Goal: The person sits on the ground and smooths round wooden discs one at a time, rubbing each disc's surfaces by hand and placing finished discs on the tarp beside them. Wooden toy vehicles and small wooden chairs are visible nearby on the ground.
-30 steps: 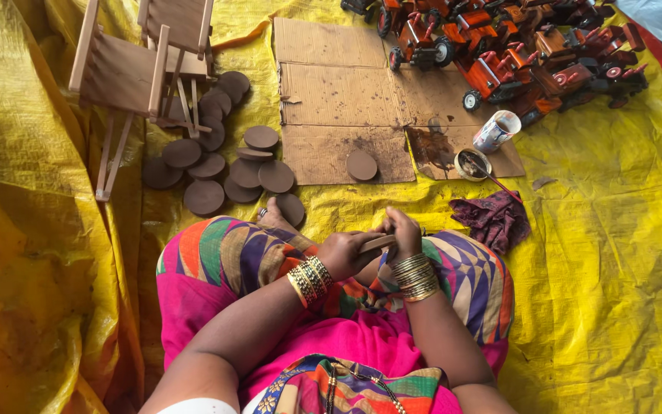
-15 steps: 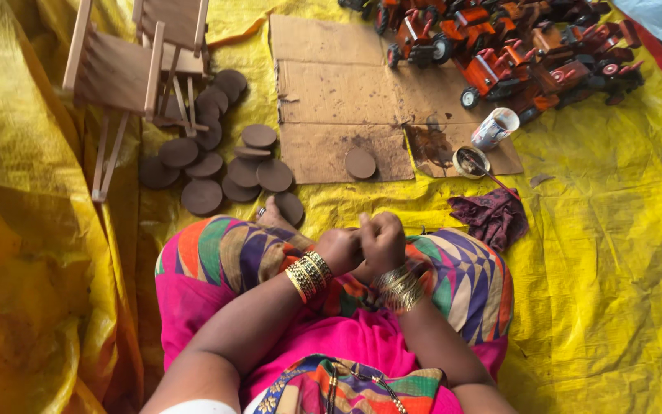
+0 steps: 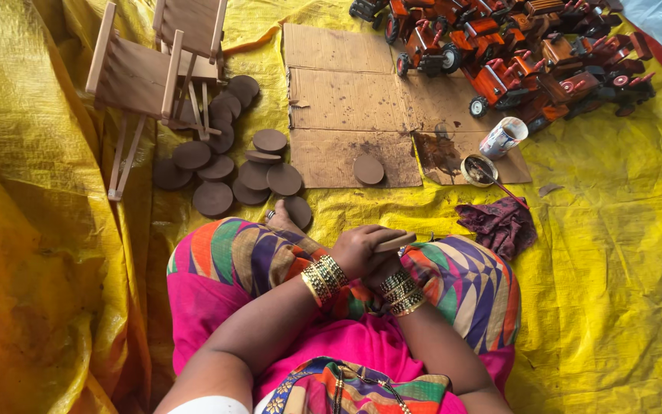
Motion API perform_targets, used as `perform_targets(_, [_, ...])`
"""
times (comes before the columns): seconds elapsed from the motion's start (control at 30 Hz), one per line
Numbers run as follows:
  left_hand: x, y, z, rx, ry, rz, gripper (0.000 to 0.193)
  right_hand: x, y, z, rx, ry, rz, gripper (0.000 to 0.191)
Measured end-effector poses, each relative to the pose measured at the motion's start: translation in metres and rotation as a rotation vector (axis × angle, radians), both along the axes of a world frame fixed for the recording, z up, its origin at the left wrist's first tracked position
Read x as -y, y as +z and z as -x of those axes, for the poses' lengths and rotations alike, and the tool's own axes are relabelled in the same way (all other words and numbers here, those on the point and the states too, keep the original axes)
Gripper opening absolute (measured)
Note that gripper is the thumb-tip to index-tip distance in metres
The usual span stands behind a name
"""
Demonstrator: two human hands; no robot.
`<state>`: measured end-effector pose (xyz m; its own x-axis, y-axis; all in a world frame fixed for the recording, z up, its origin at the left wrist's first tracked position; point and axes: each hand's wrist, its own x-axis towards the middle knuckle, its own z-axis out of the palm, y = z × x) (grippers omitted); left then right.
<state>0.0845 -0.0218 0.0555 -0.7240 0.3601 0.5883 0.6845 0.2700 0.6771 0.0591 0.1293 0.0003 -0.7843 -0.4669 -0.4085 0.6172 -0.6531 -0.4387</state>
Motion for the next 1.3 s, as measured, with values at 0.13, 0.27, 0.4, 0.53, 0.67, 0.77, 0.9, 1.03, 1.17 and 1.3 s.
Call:
perform_targets(0.13, [0.006,0.003,0.002,0.009,-0.017,-0.112,0.033,0.005,0.005,0.007,-0.020,-0.032,0.082,0.029])
perform_targets(0.27, [0.011,0.007,0.004,0.241,0.097,-0.021,0.032,-0.006,0.010,0.014,-0.066,-0.221,0.015,0.028])
perform_targets(0.4, [0.006,0.000,0.008,0.291,0.067,0.126,0.029,-0.012,0.014,0.011,-0.230,-0.574,-0.482,0.026])
perform_targets(0.53, [0.000,-0.022,0.015,0.304,0.051,0.334,0.026,-0.003,0.041,0.003,-0.656,-0.575,-1.099,0.015])
perform_targets(0.67, [-0.004,-0.039,0.017,0.211,0.068,0.394,0.021,0.021,0.059,-0.016,-0.986,-0.572,-1.416,0.017])
perform_targets(0.77, [-0.002,-0.036,0.013,0.056,0.065,0.351,0.022,0.017,0.055,-0.014,-1.044,-0.565,-1.475,0.019])
perform_targets(0.9, [0.004,-0.021,0.001,-0.052,0.013,0.181,0.023,-0.025,0.032,0.017,-0.594,-0.484,-0.972,0.017])
perform_targets(1.03, [0.000,-0.019,-0.003,-0.033,-0.052,0.121,0.024,-0.050,0.020,0.027,-0.327,-0.247,-0.752,0.018])
perform_targets(1.17, [-0.011,-0.039,0.008,0.155,-0.024,0.208,0.030,-0.029,0.021,0.013,-0.493,-0.517,-0.918,0.015])
perform_targets(1.3, [-0.011,-0.052,0.013,0.084,0.006,0.220,0.014,0.006,0.033,-0.004,-0.879,-0.616,-1.281,0.017])
